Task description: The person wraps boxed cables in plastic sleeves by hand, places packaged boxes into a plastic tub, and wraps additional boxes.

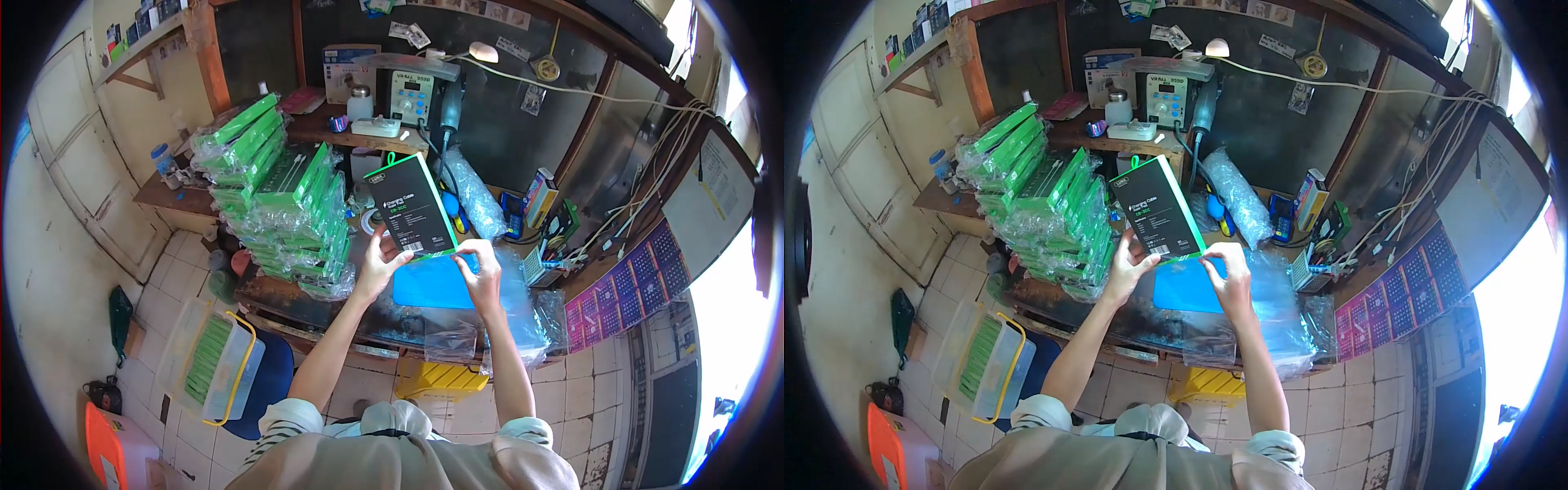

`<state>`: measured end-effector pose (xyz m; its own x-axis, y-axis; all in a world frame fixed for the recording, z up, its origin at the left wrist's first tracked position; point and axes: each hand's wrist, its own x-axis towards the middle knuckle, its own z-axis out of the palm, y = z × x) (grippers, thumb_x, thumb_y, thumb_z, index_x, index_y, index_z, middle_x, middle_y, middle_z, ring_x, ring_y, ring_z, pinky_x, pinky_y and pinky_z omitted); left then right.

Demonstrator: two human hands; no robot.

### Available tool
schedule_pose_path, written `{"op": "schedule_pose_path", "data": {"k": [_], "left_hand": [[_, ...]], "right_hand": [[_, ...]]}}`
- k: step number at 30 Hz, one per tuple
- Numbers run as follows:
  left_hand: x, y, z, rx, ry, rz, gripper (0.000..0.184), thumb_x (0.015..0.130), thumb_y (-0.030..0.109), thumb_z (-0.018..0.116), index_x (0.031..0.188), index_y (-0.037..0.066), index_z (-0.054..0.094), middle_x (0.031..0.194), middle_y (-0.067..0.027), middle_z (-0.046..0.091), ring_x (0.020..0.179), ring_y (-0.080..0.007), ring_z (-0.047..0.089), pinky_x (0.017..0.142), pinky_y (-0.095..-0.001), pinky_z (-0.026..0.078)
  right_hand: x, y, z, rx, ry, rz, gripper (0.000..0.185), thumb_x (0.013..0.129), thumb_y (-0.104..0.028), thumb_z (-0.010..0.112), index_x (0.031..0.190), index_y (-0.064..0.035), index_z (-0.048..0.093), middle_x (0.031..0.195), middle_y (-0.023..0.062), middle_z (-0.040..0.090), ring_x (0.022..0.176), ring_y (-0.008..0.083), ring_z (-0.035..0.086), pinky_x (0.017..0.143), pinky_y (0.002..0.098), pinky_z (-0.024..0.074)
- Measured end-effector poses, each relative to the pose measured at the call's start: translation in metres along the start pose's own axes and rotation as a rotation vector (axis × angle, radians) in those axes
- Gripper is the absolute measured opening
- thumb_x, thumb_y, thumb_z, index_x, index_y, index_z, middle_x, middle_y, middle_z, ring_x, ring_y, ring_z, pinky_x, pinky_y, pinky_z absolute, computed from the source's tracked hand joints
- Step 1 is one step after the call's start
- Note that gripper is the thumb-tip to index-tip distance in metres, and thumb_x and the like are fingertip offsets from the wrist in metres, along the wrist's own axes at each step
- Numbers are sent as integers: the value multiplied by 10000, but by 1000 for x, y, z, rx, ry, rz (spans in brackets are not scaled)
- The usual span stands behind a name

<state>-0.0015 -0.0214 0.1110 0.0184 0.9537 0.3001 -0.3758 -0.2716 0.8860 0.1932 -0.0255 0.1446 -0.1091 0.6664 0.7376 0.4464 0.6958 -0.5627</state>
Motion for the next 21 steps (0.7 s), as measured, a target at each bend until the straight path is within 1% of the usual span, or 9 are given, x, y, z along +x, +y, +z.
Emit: {"op": "schedule_pose_path", "data": {"k": [6, 10, 13, 15, 16, 18, 19, 20, 21], "left_hand": [[-1, 0, -4, 62, -19, 24, 675, 786, 58, 622, 1318, 32, 207, 1103, -120, 525, 1016, -176, 517, 889, -306, 406], [0, -5, -3, 68, -18, 46, 637, 806, 82, 608, 1312, 24, 225, 1102, -111, 525, 1002, -158, 515, 893, -292, 394], [1, -5, -1, 36, -16, 46, 628, 810, 89, 607, 1310, 16, 233, 1081, -106, 533, 999, -155, 516, 886, -286, 400], [0, -4, 0, 12, -9, 50, 629, 812, 87, 608, 1310, 10, 233, 1060, -106, 542, 998, -154, 518, 881, -283, 407], [0, -2, 0, 5, 8, 44, 623, 810, 85, 610, 1306, 13, 240, 1063, -106, 539, 1001, -156, 518, 881, -284, 408], [0, -4, 0, -4, 23, 37, 617, 808, 82, 612, 1302, 17, 248, 1066, -106, 537, 1003, -157, 518, 882, -284, 408], [0, -6, -1, 22, 20, 81, 603, 804, 76, 615, 1291, 22, 263, 1068, -107, 535, 1008, -158, 517, 879, -284, 412], [0, -8, -2, 48, 19, 126, 590, 799, 70, 619, 1279, 27, 278, 1070, -108, 533, 1013, -160, 517, 876, -284, 416], [0, -8, -1, 49, 20, 126, 590, 799, 70, 619, 1279, 27, 278, 1070, -108, 533, 1013, -160, 517, 876, -284, 416]], "right_hand": [[0, -1, -5, -75, -28, -116, 148, 692, -6, 658, 792, -40, 553, 809, 91, 560, 791, 237, 538, 696, 320, 433], [-1, 1, -4, -33, -10, -114, 130, 701, -4, 643, 786, -41, 552, 820, 99, 563, 795, 250, 543, 699, 320, 435], [-4, 3, -3, 8, -20, -57, 114, 738, -13, 624, 823, -30, 550, 840, 90, 574, 818, 217, 557, 711, 300, 444], [-8, 8, -1, 480, -32, 367, 195, 783, -32, 601, 959, -18, 518, 904, 91, 570, 859, 176, 562, 743, 276, 454], [-9, 9, 0, 479, -32, 368, 195, 783, -32, 601, 959, -18, 518, 904, 91, 570, 859, 176, 562, 743, 276, 454], [-12, 12, 0, 792, -113, 557, 325, 802, -59, 598, 1085, -9, 446, 971, 103, 547, 895, 157, 553, 777, 268, 455], [-13, 16, 3, 644, -150, 500, 436, 778, -78, 633, 1143, -24, 399, 1005, 126, 533, 924, 181, 551, 790, 281, 457], [-14, 16, 4, 644, -151, 500, 436, 778, -78, 633, 1143, -24, 399, 1005, 126, 533, 924, 181, 551, 790, 281, 457], [-12, 7, 4, 556, -133, 463, 462, 765, -90, 652, 1145, -27, 397, 1004, 127, 534, 937, 186, 545, 793, 287, 456]]}}
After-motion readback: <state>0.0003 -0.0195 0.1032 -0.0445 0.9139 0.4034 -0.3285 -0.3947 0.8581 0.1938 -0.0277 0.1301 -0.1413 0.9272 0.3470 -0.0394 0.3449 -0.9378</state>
